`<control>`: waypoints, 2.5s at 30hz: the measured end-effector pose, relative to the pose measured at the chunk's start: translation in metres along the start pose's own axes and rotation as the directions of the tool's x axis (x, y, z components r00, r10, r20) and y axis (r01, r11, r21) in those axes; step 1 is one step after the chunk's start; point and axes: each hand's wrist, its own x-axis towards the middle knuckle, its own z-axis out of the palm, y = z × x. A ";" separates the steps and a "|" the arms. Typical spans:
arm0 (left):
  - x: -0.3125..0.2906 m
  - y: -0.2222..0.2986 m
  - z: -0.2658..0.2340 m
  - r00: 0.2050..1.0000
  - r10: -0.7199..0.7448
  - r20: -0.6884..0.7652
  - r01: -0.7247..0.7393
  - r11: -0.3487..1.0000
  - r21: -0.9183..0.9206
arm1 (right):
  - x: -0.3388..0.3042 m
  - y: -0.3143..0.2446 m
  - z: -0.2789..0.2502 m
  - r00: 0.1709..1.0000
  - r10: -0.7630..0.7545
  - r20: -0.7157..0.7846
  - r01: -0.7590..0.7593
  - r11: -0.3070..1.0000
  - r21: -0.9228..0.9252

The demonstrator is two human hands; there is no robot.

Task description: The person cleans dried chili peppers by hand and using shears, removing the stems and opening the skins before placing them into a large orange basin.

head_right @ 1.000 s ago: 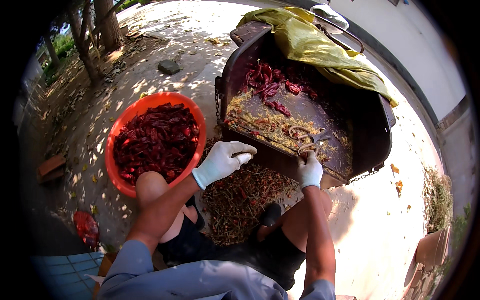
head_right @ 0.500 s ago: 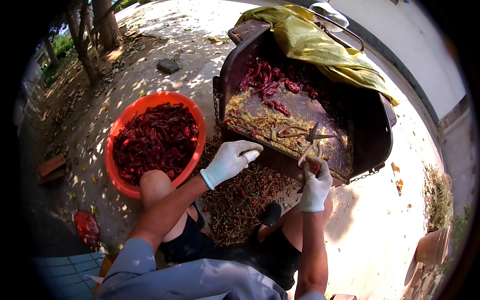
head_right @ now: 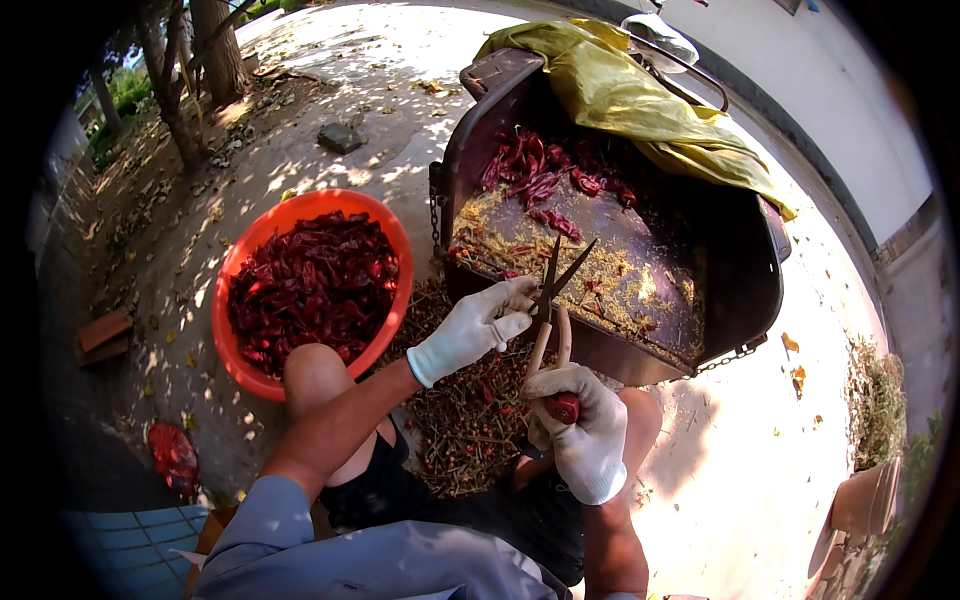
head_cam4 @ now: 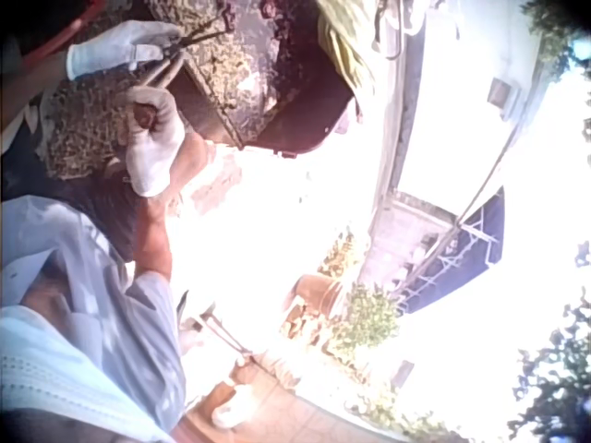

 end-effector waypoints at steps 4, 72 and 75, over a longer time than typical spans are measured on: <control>-0.005 0.007 -0.006 0.976 -0.128 0.174 0.173 0.946 -0.273 | 0.002 0.029 0.018 0.988 -0.060 0.145 0.076 0.992 -0.105; -0.049 0.029 -0.017 0.897 -0.091 0.433 -0.223 0.753 0.619 | 0.031 0.035 -0.080 0.794 0.387 0.470 -0.409 0.911 -0.060; -0.052 0.030 -0.007 0.910 -0.008 0.414 -0.214 0.846 0.488 | 0.023 0.066 -0.078 0.806 0.132 0.577 -0.397 0.844 0.361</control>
